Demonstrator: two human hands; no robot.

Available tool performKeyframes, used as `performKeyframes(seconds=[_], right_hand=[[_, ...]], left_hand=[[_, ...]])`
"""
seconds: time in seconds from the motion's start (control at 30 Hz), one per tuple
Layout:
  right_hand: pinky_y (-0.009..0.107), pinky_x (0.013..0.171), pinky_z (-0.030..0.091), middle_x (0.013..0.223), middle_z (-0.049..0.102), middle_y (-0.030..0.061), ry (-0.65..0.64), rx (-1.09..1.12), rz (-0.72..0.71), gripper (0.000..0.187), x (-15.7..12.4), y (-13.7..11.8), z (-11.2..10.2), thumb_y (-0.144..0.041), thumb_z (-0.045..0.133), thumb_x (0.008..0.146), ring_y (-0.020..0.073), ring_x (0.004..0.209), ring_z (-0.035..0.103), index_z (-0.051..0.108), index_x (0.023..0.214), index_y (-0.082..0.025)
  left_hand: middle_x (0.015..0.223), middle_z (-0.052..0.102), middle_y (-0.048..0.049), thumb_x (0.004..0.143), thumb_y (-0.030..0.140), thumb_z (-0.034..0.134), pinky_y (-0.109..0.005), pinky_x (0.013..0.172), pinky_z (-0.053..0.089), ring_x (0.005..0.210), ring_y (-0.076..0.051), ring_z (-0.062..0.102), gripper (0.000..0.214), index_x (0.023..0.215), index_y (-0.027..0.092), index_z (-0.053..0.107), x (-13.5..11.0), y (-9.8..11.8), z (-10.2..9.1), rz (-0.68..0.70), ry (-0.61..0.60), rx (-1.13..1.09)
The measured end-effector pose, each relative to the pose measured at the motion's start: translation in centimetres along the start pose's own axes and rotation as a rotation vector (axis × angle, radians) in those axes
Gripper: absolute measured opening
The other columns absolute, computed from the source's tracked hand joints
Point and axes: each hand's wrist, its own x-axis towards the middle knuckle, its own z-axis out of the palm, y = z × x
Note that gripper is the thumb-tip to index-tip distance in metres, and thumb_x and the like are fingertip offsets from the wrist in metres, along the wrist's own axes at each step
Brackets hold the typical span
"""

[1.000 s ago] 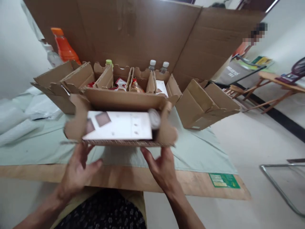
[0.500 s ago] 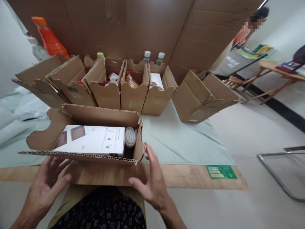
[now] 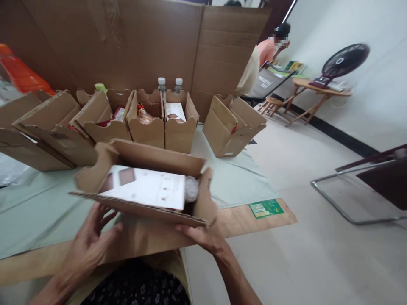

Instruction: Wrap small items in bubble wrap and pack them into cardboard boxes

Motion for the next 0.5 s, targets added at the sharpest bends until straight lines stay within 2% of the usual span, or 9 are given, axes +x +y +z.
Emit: performKeyframes(seconds=[0.07,0.13,0.2,0.27,0.37,0.43,0.5], right_hand=[[0.061,0.088,0.065,0.098,0.081,0.0094,0.056,-0.013,0.125,0.056,-0.9,1.7,-2.1,-0.066,0.086,0.066,0.0405,0.100,0.075,0.078,0.105,-0.026],[0.061,0.090,0.063,0.091,0.080,0.0102,0.187,-0.030,0.198,0.053,-0.9,2.9,-3.6,-0.068,0.084,0.067,0.0389,0.093,0.076,0.076,0.096,-0.025],[0.059,0.092,0.062,0.092,0.079,0.0110,0.354,-0.021,0.197,0.059,0.0,3.5,-4.5,-0.065,0.087,0.064,0.0362,0.093,0.075,0.073,0.103,-0.022],[0.056,0.093,0.062,0.103,0.078,0.0123,0.483,0.024,0.180,0.072,1.2,3.7,-5.0,-0.058,0.090,0.063,0.0330,0.097,0.074,0.067,0.120,-0.020],[0.054,0.095,0.060,0.123,0.072,0.0149,0.595,0.062,0.190,0.093,2.8,4.1,-5.4,-0.054,0.093,0.062,0.0303,0.106,0.071,0.053,0.139,-0.021],[0.057,0.099,0.058,0.130,0.068,0.0161,0.610,0.044,0.206,0.100,3.5,4.6,-5.5,-0.056,0.094,0.060,0.0302,0.109,0.070,0.050,0.142,-0.022],[0.058,0.102,0.056,0.134,0.065,0.0162,0.611,0.023,0.207,0.103,3.7,5.1,-5.4,-0.056,0.093,0.060,0.0302,0.112,0.069,0.047,0.145,-0.023]], left_hand=[[0.158,0.052,-0.0129,0.094,0.047,0.066,-0.058,0.121,0.043,0.141,-0.034,0.054,0.068,0.155,0.028,0.043,3.2,1.6,3.6,0.107,-0.130,0.015],[0.158,0.053,-0.0138,0.096,0.044,0.061,-0.059,0.119,0.044,0.140,-0.034,0.054,0.068,0.158,0.026,0.041,7.2,3.2,7.5,0.214,-0.261,-0.005],[0.158,0.053,-0.0150,0.096,0.041,0.059,-0.059,0.118,0.044,0.141,-0.035,0.054,0.070,0.160,0.024,0.038,10.9,4.5,11.3,0.268,-0.341,-0.023],[0.164,0.046,-0.0174,0.094,0.038,0.060,-0.059,0.124,0.036,0.149,-0.035,0.046,0.075,0.162,0.020,0.034,13.5,5.3,14.8,0.315,-0.374,-0.032],[0.177,0.017,-0.0183,0.092,0.042,0.065,-0.060,0.130,0.024,0.164,-0.037,0.017,0.088,0.166,0.020,0.024,14.5,5.3,18.5,0.372,-0.349,-0.050],[0.179,-0.002,-0.0158,0.094,0.046,0.065,-0.063,0.131,0.019,0.166,-0.037,0.001,0.091,0.168,0.024,0.018,13.6,4.8,20.1,0.392,-0.338,-0.049],[0.179,-0.009,-0.0150,0.097,0.048,0.061,-0.064,0.132,0.012,0.166,-0.037,-0.004,0.088,0.168,0.025,0.015,12.4,4.1,21.3,0.410,-0.366,-0.029]])
